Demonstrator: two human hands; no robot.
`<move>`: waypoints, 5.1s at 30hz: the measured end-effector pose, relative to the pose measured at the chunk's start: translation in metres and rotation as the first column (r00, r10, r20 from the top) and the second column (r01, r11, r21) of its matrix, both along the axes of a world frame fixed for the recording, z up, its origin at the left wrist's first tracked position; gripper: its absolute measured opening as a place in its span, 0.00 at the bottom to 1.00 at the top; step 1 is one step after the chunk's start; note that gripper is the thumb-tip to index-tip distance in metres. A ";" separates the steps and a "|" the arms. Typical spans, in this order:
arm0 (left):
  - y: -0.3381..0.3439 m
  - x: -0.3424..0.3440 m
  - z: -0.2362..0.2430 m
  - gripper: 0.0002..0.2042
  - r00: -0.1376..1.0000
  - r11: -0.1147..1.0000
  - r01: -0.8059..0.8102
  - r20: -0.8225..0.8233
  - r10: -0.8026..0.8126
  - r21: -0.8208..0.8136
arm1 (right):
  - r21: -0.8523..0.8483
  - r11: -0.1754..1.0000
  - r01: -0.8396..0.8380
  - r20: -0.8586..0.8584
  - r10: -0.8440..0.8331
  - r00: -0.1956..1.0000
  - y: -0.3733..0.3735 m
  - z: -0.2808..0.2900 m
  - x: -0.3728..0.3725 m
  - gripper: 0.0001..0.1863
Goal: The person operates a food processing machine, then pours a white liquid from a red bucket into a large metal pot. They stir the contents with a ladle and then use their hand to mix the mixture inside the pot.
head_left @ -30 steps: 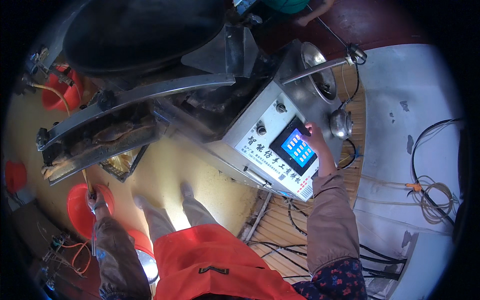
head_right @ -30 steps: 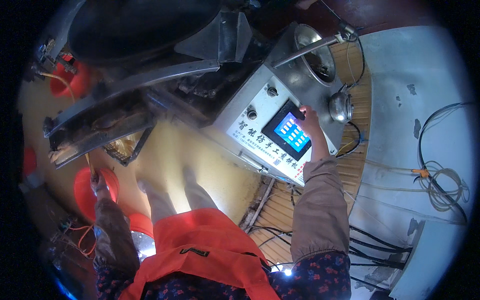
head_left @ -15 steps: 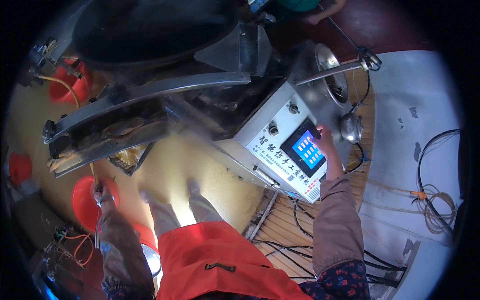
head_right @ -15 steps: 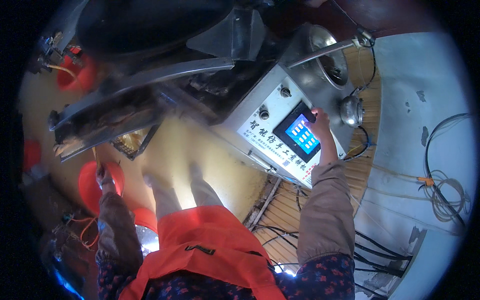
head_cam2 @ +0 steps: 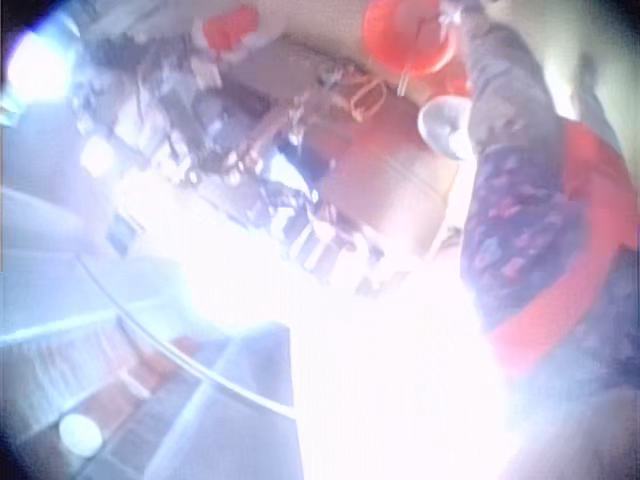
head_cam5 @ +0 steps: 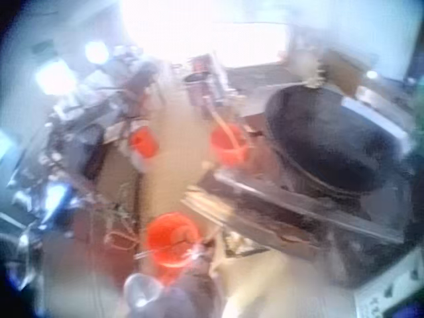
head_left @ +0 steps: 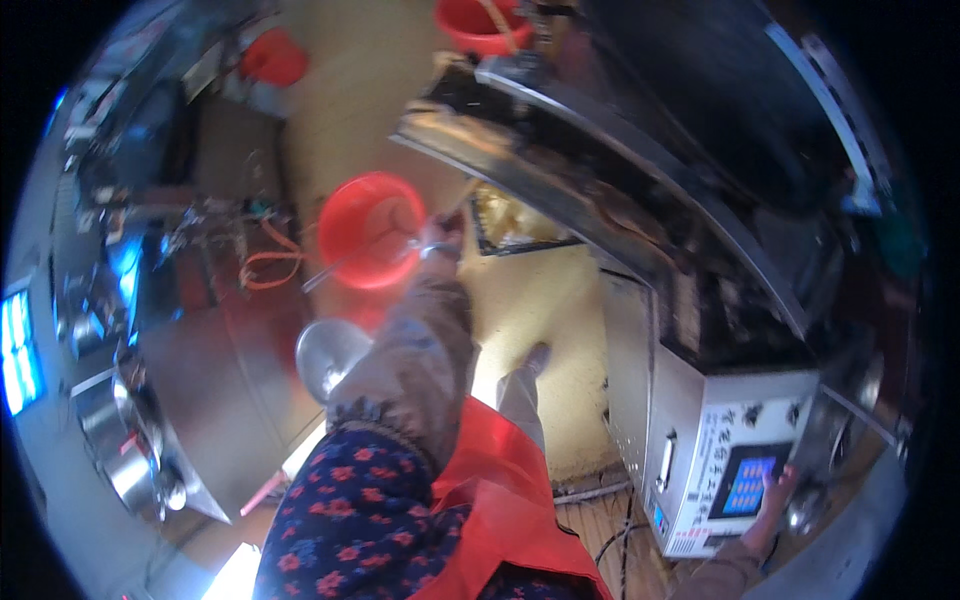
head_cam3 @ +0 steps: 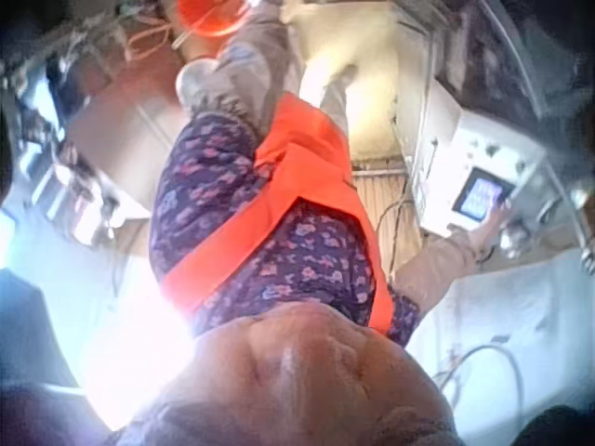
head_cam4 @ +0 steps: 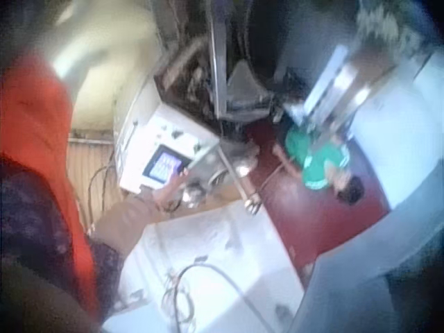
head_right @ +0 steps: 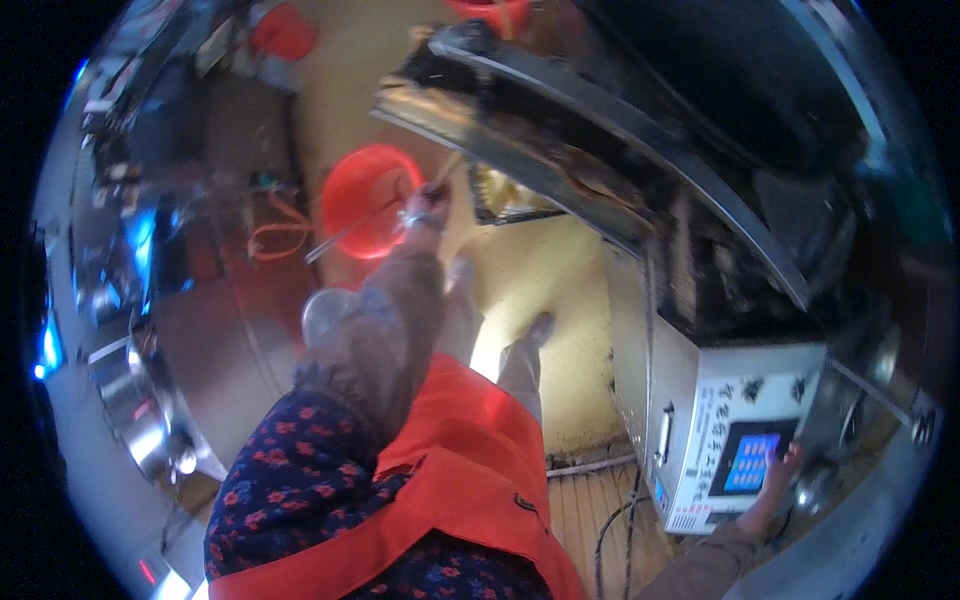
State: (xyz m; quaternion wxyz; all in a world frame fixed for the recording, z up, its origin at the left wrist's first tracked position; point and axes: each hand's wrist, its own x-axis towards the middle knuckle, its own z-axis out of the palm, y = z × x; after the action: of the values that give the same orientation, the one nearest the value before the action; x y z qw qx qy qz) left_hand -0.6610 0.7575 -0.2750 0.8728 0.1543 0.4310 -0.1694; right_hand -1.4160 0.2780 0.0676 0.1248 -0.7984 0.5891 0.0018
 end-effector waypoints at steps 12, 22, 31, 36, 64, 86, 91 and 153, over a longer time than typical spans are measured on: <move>-0.023 -0.011 0.037 0.06 0.984 0.988 -0.146 -0.106 0.140 -0.049 | -0.020 0.999 0.047 -0.232 -0.051 0.971 -0.005 0.008 0.010 0.32; -0.021 -0.011 0.037 0.06 0.977 0.982 -0.170 -0.147 0.157 -0.078 | -0.028 1.000 -0.004 -0.224 -0.003 0.975 -0.003 0.008 0.010 0.32; 0.004 -0.009 0.032 0.03 0.995 0.995 -0.100 -0.023 0.101 0.019 | 0.032 0.999 0.028 -0.199 -0.021 0.980 -0.007 0.013 0.012 0.29; 0.007 -0.004 0.025 0.05 0.994 0.993 -0.094 -0.068 0.090 -0.068 | 0.271 0.950 0.156 0.074 -0.182 0.981 0.006 0.025 0.026 0.27; 0.079 0.061 -0.131 0.12 0.729 0.756 0.279 0.382 -0.568 0.592 | 0.024 0.976 0.214 -0.058 -0.213 0.975 0.050 0.035 0.082 0.31; 0.031 0.016 -0.022 0.07 0.923 0.940 0.341 0.181 -0.339 0.026 | 0.120 0.977 0.174 0.169 -0.193 0.967 0.036 0.014 0.032 0.33; -0.001 -0.001 0.014 0.08 0.994 0.991 0.093 0.041 -0.097 0.094 | 0.112 0.987 0.112 0.001 -0.113 0.994 0.005 0.009 0.008 0.31; 0.061 0.047 -0.099 0.11 0.591 0.598 0.314 0.341 -0.731 0.737 | 0.057 0.966 0.251 -0.040 -0.249 0.968 0.050 0.034 0.076 0.31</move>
State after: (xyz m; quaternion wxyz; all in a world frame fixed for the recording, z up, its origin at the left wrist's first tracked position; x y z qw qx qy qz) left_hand -0.6137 0.8188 -0.3742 0.7644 0.5982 0.0803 -0.2269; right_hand -1.3397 0.3279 0.1021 0.1390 -0.7133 0.6867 0.0171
